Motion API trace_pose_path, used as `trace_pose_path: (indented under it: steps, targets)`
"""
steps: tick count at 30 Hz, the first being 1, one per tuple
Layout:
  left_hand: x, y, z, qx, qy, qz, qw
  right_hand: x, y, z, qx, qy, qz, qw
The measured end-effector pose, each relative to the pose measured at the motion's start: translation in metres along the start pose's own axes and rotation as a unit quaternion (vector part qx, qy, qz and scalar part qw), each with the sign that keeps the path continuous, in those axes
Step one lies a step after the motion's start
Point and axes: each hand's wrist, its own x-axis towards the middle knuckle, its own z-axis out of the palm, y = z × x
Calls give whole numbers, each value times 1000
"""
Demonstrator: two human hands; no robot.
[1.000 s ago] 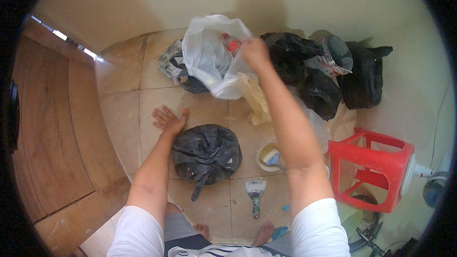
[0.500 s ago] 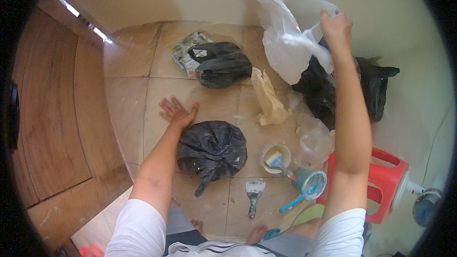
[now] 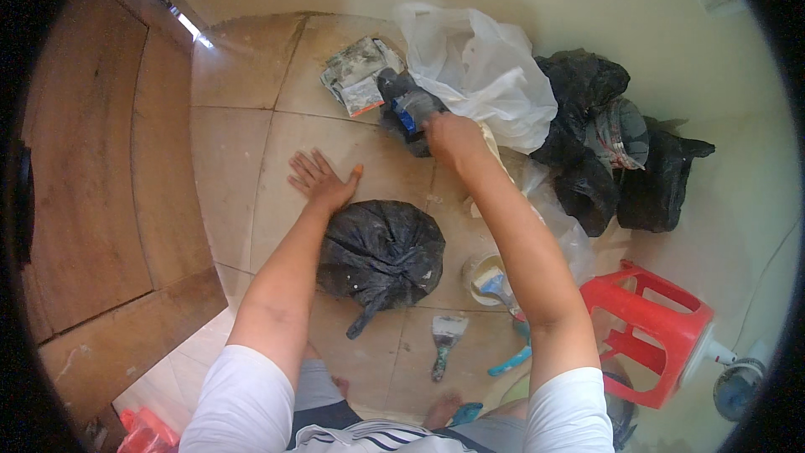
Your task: The person prepares a wall repair mixture by pouring green liquid from a bucket and white powder from a bag into a small blue container, then mixes it with a tool.
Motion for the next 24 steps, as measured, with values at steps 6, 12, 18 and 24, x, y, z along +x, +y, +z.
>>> trace_pose_path:
  steps: [6, 12, 18, 24]
  targets:
    - [-1, 0, -6, -1, -21, -3, 1000, 23, -15, 25, 50, 152, 24, 987]
    - [-1, 9, -9, -5, -28, 0, 1000, 35, -14, 41, 5, 67, 131, 989]
    - [-2, -1, -6, 1, -22, -5, 1000, 15, -16, 9, 102, 229, 137, 958]
    - [-5, -5, -7, -7, -17, -5, 1000, -30, -43, -38, 224, 282, 96, 928]
